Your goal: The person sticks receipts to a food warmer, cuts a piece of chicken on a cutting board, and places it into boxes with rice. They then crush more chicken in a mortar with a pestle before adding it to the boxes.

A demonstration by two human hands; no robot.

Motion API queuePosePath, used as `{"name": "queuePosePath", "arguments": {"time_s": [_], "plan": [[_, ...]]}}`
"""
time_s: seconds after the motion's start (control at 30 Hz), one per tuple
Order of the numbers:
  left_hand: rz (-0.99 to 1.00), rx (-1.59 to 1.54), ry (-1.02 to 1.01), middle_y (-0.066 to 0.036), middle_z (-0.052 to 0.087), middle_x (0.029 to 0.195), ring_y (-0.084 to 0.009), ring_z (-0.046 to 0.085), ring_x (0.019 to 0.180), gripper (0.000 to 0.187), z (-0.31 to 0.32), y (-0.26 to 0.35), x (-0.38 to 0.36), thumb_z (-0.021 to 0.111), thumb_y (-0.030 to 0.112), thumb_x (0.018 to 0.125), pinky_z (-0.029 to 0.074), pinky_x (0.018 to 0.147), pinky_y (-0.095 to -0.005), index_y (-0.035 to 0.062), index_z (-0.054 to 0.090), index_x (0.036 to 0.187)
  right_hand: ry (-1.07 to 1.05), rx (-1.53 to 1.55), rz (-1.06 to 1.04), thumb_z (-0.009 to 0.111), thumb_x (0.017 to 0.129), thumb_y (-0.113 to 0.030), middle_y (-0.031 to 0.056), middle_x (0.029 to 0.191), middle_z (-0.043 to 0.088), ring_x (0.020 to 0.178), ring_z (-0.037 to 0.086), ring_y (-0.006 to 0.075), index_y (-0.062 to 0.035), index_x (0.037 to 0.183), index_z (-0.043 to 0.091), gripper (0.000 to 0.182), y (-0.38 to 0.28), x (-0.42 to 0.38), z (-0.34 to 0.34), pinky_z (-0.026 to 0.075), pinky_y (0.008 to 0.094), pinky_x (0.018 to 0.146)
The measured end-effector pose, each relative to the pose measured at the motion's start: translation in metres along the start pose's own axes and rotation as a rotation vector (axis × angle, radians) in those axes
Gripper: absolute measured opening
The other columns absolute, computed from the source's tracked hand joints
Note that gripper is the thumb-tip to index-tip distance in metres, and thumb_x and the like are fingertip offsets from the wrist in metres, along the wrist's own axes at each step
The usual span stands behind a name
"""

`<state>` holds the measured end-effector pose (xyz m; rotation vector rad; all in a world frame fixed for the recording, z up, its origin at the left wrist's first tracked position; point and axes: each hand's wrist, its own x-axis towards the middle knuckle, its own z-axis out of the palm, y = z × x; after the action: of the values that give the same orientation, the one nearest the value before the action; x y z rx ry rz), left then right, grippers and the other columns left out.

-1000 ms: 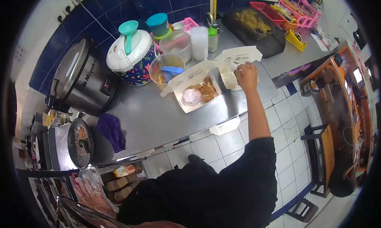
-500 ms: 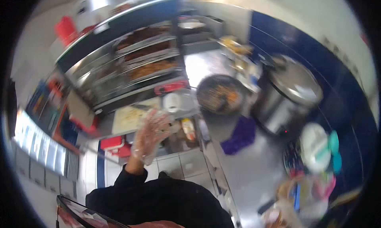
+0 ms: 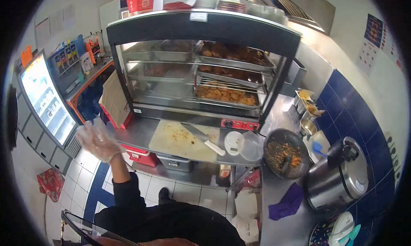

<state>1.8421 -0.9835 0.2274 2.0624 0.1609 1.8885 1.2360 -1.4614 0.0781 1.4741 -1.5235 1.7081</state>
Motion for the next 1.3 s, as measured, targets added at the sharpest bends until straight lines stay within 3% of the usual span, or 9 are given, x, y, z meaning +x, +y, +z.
{"name": "queuePosePath", "arguments": {"time_s": [0.13, 0.27, 0.4, 0.47, 0.57, 0.77, 0.87, 1.2, 1.3], "plan": [[-0.622, -0.915, 0.247, -0.016, 0.036, 0.140, -0.0333, 0.037, 0.131, 0.055, 0.078, -0.101, 0.014, 0.045, 0.019, 0.093, 0.047, 0.099, -0.0424, 0.0044, 0.024, 0.141, -0.167, 0.445, -0.116, 0.057, 0.084, -0.002, 0.0124, 0.101, 0.056, 0.090, 0.054, 0.0242, 0.0007, 0.111, 0.054, 0.027, -0.199, -0.039, 0.057, 0.044, 0.0352, 0.082], [-0.978, -1.602, 0.382, -0.017, 0.022, 0.149, -0.0373, 0.024, 0.136, 0.064, 0.123, -0.180, 0.065, 0.054, 0.029, 0.087, 0.026, 0.109, -0.0553, 0.0108, 0.026, 0.141, -0.355, 0.919, -0.313, 0.058, 0.078, 0.005, 0.0126, 0.099, 0.054, 0.093, 0.052, 0.0264, 0.0003, 0.102, 0.054, 0.024, -0.457, -0.101, 0.071, 0.042, 0.0369, 0.088], [-0.857, -2.447, 0.097, -0.018, 0.015, 0.151, -0.0363, 0.004, 0.141, 0.062, 0.140, -0.271, 0.111, 0.058, 0.031, 0.085, 0.002, 0.111, -0.0620, 0.0111, 0.034, 0.138, -0.325, 1.388, -0.688, 0.060, 0.069, 0.007, 0.0112, 0.094, 0.052, 0.087, 0.054, 0.0283, -0.0046, 0.095, 0.056, 0.029, -0.675, -0.151, 0.053, 0.044, 0.0409, 0.081], [-0.646, -2.246, -0.003, -0.022, 0.019, 0.149, -0.0366, 0.015, 0.140, 0.059, 0.133, -0.283, 0.144, 0.058, 0.021, 0.085, 0.011, 0.112, -0.0588, 0.0086, 0.035, 0.139, -0.364, 1.561, -0.784, 0.059, 0.067, 0.007, 0.0100, 0.093, 0.051, 0.087, 0.054, 0.0274, -0.0063, 0.092, 0.057, 0.028, -0.759, -0.164, 0.021, 0.044, 0.0402, 0.080], [-0.281, -0.923, 0.048, -0.024, 0.037, 0.140, -0.0336, 0.036, 0.132, 0.049, 0.146, -0.294, 0.174, 0.046, 0.008, 0.089, 0.025, 0.110, -0.0509, -0.0069, 0.036, 0.134, -0.400, 1.786, -0.924, 0.062, 0.066, 0.005, 0.0121, 0.092, 0.056, 0.082, 0.057, 0.0285, -0.0047, 0.094, 0.062, 0.030, -0.859, -0.172, -0.029, 0.046, 0.0378, 0.074], [-0.461, -1.025, -0.168, -0.023, 0.055, 0.123, -0.0353, 0.048, 0.122, 0.038, 0.135, -0.288, 0.180, 0.053, 0.029, 0.090, 0.035, 0.104, -0.0523, -0.0033, 0.061, 0.108, -0.727, 1.963, -1.022, 0.065, 0.071, 0.001, 0.0109, 0.089, 0.056, 0.079, 0.057, 0.0256, -0.0031, 0.095, 0.062, 0.025, -0.975, -0.192, -0.104, 0.046, 0.0336, 0.069], [-0.084, -0.867, -0.119, -0.022, 0.056, 0.122, -0.0356, 0.048, 0.122, 0.038, 0.155, -0.336, 0.193, 0.054, 0.030, 0.089, 0.036, 0.104, -0.0514, -0.0032, 0.062, 0.105, -0.869, 1.894, -1.121, 0.065, 0.074, -0.006, 0.0100, 0.087, 0.057, 0.079, 0.058, 0.0253, -0.0045, 0.093, 0.062, 0.019, -1.033, -0.217, -0.126, 0.046, 0.0355, 0.070], [-1.219, -1.897, -0.140, -0.012, 0.058, 0.121, -0.0298, 0.045, 0.125, 0.037, 0.472, -0.487, 0.181, 0.062, 0.026, 0.086, 0.036, 0.104, -0.0511, 0.0071, 0.054, 0.117, -1.705, 0.721, -1.416, 0.073, 0.071, -0.028, 0.0139, 0.067, 0.064, 0.063, 0.062, 0.0264, 0.0023, 0.085, 0.068, 0.034, -1.338, -0.460, -0.146, 0.050, 0.0384, 0.065], [-1.366, -1.579, -0.645, -0.006, 0.057, 0.123, -0.0204, 0.043, 0.126, 0.033, 0.575, -0.525, 0.106, 0.055, 0.035, 0.089, 0.029, 0.106, -0.0481, 0.0140, 0.056, 0.116, -1.632, 0.471, -1.394, 0.071, 0.068, -0.048, 0.0277, 0.115, 0.058, 0.109, 0.056, 0.0356, 0.0004, 0.107, 0.064, 0.062, -1.357, -0.603, -0.077, 0.045, 0.0383, 0.093]]}}
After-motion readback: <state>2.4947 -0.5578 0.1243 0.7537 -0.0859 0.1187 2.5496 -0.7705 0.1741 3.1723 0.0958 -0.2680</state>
